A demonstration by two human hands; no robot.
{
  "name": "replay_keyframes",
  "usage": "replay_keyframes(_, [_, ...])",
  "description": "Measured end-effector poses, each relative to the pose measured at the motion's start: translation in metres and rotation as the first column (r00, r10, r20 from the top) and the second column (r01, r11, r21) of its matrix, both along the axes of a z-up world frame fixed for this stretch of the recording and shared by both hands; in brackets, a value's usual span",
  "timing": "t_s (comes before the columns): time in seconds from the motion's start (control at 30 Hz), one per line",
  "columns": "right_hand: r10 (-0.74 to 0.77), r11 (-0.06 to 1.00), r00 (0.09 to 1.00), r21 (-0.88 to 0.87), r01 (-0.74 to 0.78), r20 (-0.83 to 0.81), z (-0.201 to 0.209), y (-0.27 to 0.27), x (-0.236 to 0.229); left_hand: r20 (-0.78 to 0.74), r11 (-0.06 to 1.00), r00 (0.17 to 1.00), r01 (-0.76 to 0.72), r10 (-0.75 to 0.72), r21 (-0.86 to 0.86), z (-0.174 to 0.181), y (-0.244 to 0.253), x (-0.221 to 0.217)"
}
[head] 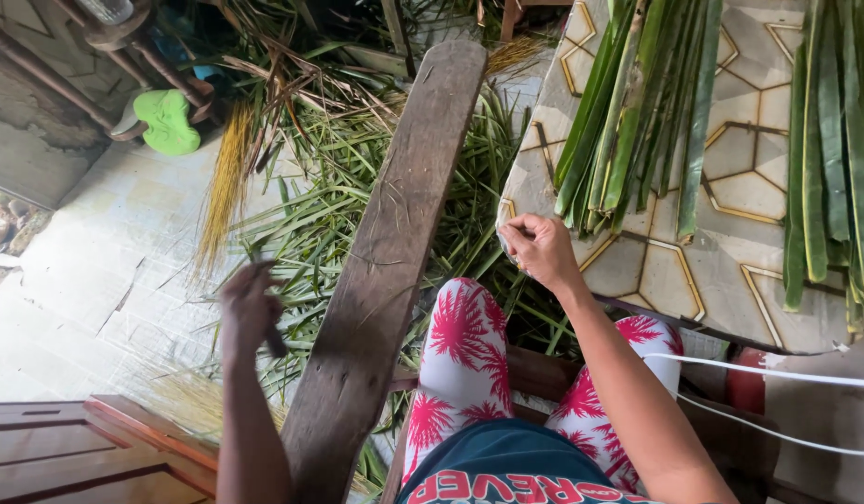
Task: Stripping palm leaves from their midribs using a small knife
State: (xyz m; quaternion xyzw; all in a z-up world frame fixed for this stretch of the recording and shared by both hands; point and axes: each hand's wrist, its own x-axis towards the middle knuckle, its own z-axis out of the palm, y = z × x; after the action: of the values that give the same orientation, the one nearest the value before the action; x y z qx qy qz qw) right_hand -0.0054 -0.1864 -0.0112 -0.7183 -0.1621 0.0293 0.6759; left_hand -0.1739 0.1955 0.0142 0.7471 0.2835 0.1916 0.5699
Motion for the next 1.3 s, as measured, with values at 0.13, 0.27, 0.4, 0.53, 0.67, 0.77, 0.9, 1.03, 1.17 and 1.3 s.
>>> replay_keyframes(0.13, [-0.037, 0.999, 0.999, -0.037, 0.038, 0.035, -0.003, 0.000, 0.001, 0.019, 0.970, 0.971, 0.237, -0.236, -0.055, 0.058, -0.108, 0.058])
replay_keyframes(0.27, [-0.075, 0.959, 0.985, -0.259, 0.113, 0.154, 0.001, -0.004, -0.028, 0.218, 0.770, 0.858, 0.514, -0.466, -0.379, 0.033, -0.173, 0.115])
replay_keyframes(0.4, [0.069, 0.874, 0.961, -0.481, 0.071, 0.267, -0.002, -0.023, -0.088, 0.315, 0.428, 0.814, 0.538, -0.487, -0.726, -0.013, -0.219, 0.171])
replay_keyframes(0.53, [0.489, 0.774, 0.818, -0.582, -0.247, 0.303, 0.010, -0.070, -0.144, 0.373, 0.245, 0.740, 0.578, -0.560, -0.779, -0.021, -0.224, 0.177])
replay_keyframes(0.67, [0.667, 0.551, 0.730, -0.560, -0.619, -0.150, 0.039, -0.141, -0.172, 0.424, 0.161, 0.706, 0.600, -0.567, -0.784, -0.044, -0.211, 0.175])
replay_keyframes(0.77, [0.563, 0.707, 0.815, -0.432, -0.560, -0.134, 0.060, -0.203, -0.176, 0.427, 0.163, 0.731, 0.584, -0.532, -0.795, -0.045, -0.207, 0.176])
replay_keyframes(0.9, [-0.373, 0.866, 0.920, -0.401, 0.297, -0.123, 0.043, -0.282, -0.187, 0.373, 0.220, 0.790, 0.524, -0.486, -0.823, -0.054, -0.210, 0.182])
replay_keyframes(1.03, [-0.691, 0.674, 0.723, -0.379, 0.634, -0.018, 0.022, -0.310, -0.140, 0.358, 0.245, 0.817, 0.499, -0.451, -0.831, -0.050, -0.211, 0.180])
replay_keyframes(1.17, [-0.555, 0.488, 0.678, -0.471, 0.735, 0.482, 0.016, -0.324, -0.099, 0.314, 0.323, 0.843, 0.473, -0.437, -0.820, -0.047, -0.207, 0.180])
replay_keyframes(1.3, [-0.558, 0.433, 0.614, -0.436, 0.789, 0.558, 0.009, -0.351, -0.068, 0.315, 0.336, 0.847, 0.472, -0.428, -0.815, -0.050, -0.205, 0.181])
